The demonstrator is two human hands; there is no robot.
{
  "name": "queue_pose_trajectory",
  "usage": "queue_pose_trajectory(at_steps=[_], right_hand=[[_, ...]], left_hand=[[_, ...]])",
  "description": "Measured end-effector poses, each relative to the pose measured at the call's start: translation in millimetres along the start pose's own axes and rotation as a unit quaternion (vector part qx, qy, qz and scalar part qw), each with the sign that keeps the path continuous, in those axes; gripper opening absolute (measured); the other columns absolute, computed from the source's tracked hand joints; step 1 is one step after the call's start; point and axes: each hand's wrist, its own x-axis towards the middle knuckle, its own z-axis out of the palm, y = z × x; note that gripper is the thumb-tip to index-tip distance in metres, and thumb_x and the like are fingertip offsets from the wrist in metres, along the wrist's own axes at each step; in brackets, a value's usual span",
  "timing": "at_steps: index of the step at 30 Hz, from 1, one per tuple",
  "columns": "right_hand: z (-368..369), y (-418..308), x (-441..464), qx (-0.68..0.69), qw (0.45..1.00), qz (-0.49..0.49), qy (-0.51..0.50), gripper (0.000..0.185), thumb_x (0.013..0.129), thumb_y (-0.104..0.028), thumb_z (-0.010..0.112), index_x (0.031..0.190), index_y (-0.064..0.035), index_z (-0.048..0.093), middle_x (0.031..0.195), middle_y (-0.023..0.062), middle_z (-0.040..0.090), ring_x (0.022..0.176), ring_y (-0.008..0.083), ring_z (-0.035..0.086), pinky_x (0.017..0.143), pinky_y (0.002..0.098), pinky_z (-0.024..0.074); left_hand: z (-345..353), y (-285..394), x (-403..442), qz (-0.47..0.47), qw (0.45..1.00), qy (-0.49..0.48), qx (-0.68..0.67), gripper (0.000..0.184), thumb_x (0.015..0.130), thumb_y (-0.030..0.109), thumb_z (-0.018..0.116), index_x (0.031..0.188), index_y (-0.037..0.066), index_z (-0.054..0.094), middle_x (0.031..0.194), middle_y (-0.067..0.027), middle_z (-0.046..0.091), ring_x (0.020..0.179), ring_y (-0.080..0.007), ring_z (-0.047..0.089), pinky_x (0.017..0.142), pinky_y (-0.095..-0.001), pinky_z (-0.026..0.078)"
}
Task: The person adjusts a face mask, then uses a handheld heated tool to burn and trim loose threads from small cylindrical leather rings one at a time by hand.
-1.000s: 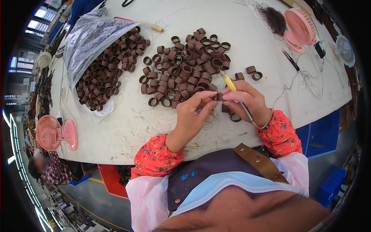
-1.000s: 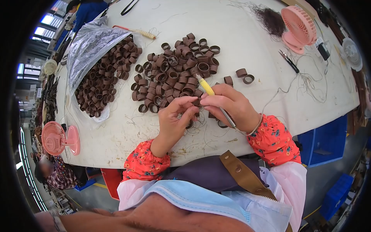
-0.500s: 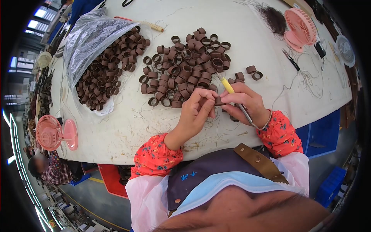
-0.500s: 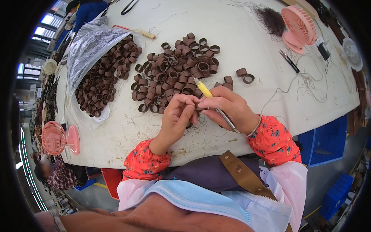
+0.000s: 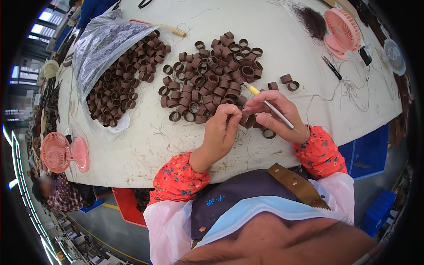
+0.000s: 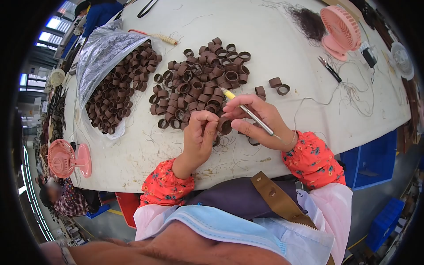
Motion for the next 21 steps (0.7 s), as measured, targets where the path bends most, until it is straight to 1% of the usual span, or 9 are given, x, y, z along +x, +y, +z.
queue_pose_trajectory(at_steps=[2,3,6,9,12,15,18,19,21], right_hand=[[-1,3,0,-0.087,0.996,-0.007,-0.023,0.030,0.090,-0.004,0.064,0.118,-0.0038,0.054,0.107,0.0067,0.061,0.096,0.0132,0.061,0.085,0.0276,0.0492],[0,5,0,-0.128,0.990,-0.049,-0.013,0.029,0.085,-0.003,0.069,0.112,-0.0057,0.058,0.099,0.0065,0.061,0.086,0.0140,0.061,0.077,0.0266,0.0499],[0,10,2,-0.200,0.967,-0.157,0.008,0.031,0.083,-0.005,0.072,0.111,-0.0079,0.058,0.097,0.0089,0.061,0.082,0.0175,0.061,0.071,0.0274,0.0495],[3,10,4,-0.249,0.944,-0.216,0.015,0.035,0.080,-0.005,0.075,0.111,-0.0090,0.059,0.098,0.0107,0.060,0.079,0.0213,0.061,0.067,0.0287,0.0498],[0,10,1,-0.272,0.942,-0.194,-0.018,0.031,0.087,-0.013,0.070,0.115,-0.0088,0.057,0.102,0.0128,0.060,0.086,0.0234,0.062,0.075,0.0306,0.0500],[-3,2,3,-0.270,0.950,-0.153,-0.026,0.030,0.095,-0.023,0.060,0.119,-0.0064,0.054,0.107,0.0130,0.060,0.097,0.0234,0.061,0.086,0.0327,0.0480],[0,-7,-2,-0.006,0.999,-0.042,0.024,0.034,0.101,-0.029,0.048,0.122,-0.0029,0.051,0.112,0.0124,0.060,0.109,0.0229,0.058,0.095,0.0343,0.0444],[1,-9,0,0.031,0.997,-0.046,0.047,0.030,0.102,-0.026,0.045,0.119,-0.0012,0.052,0.103,0.0109,0.062,0.099,0.0208,0.062,0.092,0.0349,0.0475],[-10,-2,0,0.138,0.990,-0.038,0.005,0.028,0.103,-0.024,0.043,0.115,-0.0006,0.053,0.093,0.0107,0.063,0.087,0.0197,0.064,0.089,0.0357,0.0494]], left_hand=[[1,2,0,0.015,1.000,-0.008,0.016,0.007,0.098,0.007,0.051,0.103,0.003,0.049,0.081,-0.0054,0.056,0.065,-0.0085,0.052,0.057,-0.0231,0.041],[1,2,0,0.022,0.999,-0.012,0.024,0.007,0.098,0.007,0.050,0.104,0.003,0.049,0.082,-0.0056,0.056,0.066,-0.0081,0.053,0.057,-0.0226,0.041],[0,3,1,-0.109,0.984,-0.045,-0.134,0.007,0.099,0.008,0.048,0.105,0.004,0.048,0.085,-0.0053,0.056,0.068,-0.0065,0.052,0.057,-0.0208,0.041],[1,3,5,-0.143,0.960,-0.062,-0.235,0.008,0.101,0.012,0.046,0.107,0.006,0.045,0.090,-0.0042,0.057,0.066,-0.0055,0.050,0.057,-0.0189,0.042],[2,2,5,-0.158,0.943,-0.065,-0.286,0.008,0.102,0.012,0.046,0.107,0.007,0.044,0.089,-0.0032,0.055,0.070,-0.0051,0.050,0.057,-0.0183,0.041],[-1,4,6,-0.142,0.958,-0.052,-0.244,0.008,0.102,0.013,0.046,0.107,0.008,0.045,0.087,-0.0017,0.053,0.071,-0.0049,0.049,0.057,-0.0178,0.040],[-2,4,4,-0.114,0.977,-0.038,-0.178,0.007,0.102,0.012,0.046,0.107,0.008,0.044,0.086,-0.0013,0.053,0.069,-0.0045,0.048,0.058,-0.0176,0.039],[-3,3,3,-0.104,0.981,-0.044,-0.159,0.007,0.101,0.012,0.046,0.107,0.008,0.044,0.087,-0.0014,0.053,0.069,-0.0044,0.047,0.058,-0.0176,0.039],[-4,1,2,-0.084,0.988,-0.055,-0.121,0.007,0.101,0.011,0.046,0.107,0.007,0.044,0.087,-0.0018,0.053,0.068,-0.0042,0.046,0.058,-0.0177,0.038]])
